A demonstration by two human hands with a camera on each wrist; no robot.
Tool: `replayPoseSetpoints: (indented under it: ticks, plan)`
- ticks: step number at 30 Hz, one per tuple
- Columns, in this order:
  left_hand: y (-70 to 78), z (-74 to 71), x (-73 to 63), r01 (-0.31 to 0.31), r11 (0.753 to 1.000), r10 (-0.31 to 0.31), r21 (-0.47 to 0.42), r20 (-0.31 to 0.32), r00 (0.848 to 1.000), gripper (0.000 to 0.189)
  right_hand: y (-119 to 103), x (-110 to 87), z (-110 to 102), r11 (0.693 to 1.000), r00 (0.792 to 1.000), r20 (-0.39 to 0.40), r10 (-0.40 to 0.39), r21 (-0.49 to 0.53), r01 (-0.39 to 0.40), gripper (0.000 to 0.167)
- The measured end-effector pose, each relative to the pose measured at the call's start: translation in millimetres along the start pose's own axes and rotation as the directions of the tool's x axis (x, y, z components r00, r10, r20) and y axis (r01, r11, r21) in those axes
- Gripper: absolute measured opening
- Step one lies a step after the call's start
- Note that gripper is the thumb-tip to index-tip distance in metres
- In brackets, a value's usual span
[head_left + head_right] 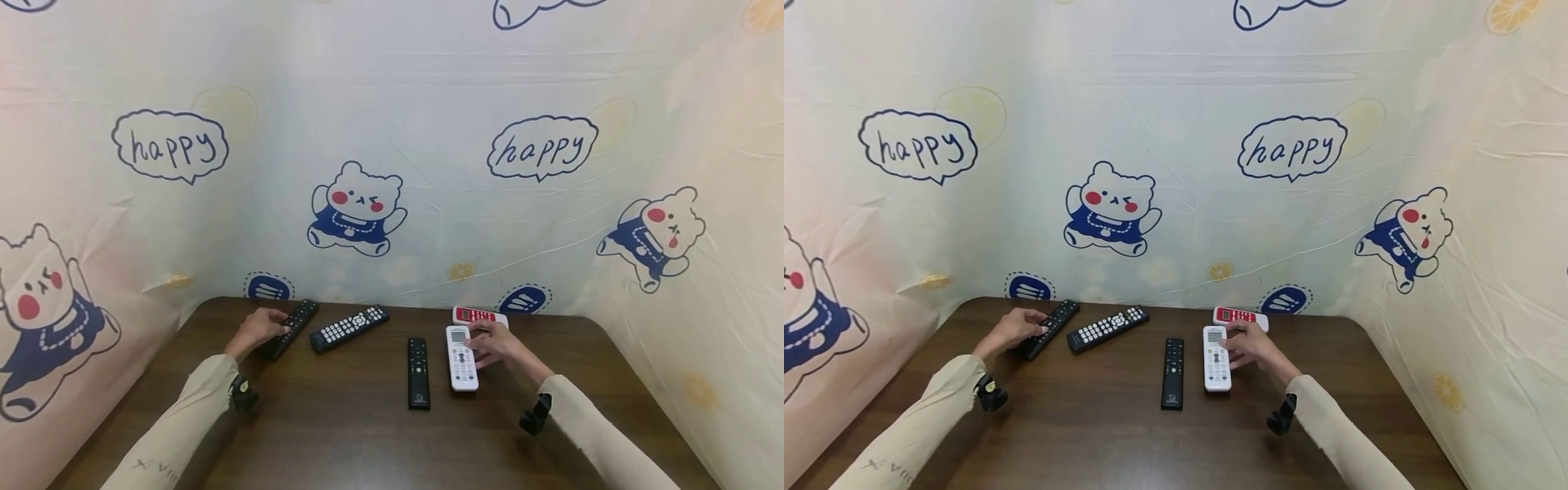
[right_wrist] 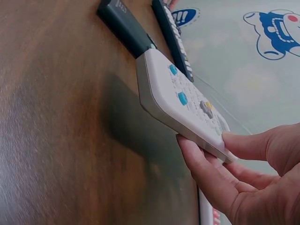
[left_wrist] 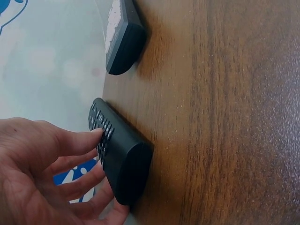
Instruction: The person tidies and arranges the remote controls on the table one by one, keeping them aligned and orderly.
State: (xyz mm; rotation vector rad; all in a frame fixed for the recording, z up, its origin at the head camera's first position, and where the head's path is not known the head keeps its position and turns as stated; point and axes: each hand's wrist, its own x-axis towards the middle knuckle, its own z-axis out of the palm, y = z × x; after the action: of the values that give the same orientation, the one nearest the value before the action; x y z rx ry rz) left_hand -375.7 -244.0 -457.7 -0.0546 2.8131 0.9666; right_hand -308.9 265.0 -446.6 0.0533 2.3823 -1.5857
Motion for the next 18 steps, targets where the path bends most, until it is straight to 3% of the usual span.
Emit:
replayPoseSetpoints:
  ticks: [18]
  plan:
    - [0.2,1.1,-2.0,0.004,1.0,-0.004,-0.017,0.01,1.0,0.049,-1,2.2,34,0.997,0.999,-0.027,-0.038,-0.073,0.036,0.043]
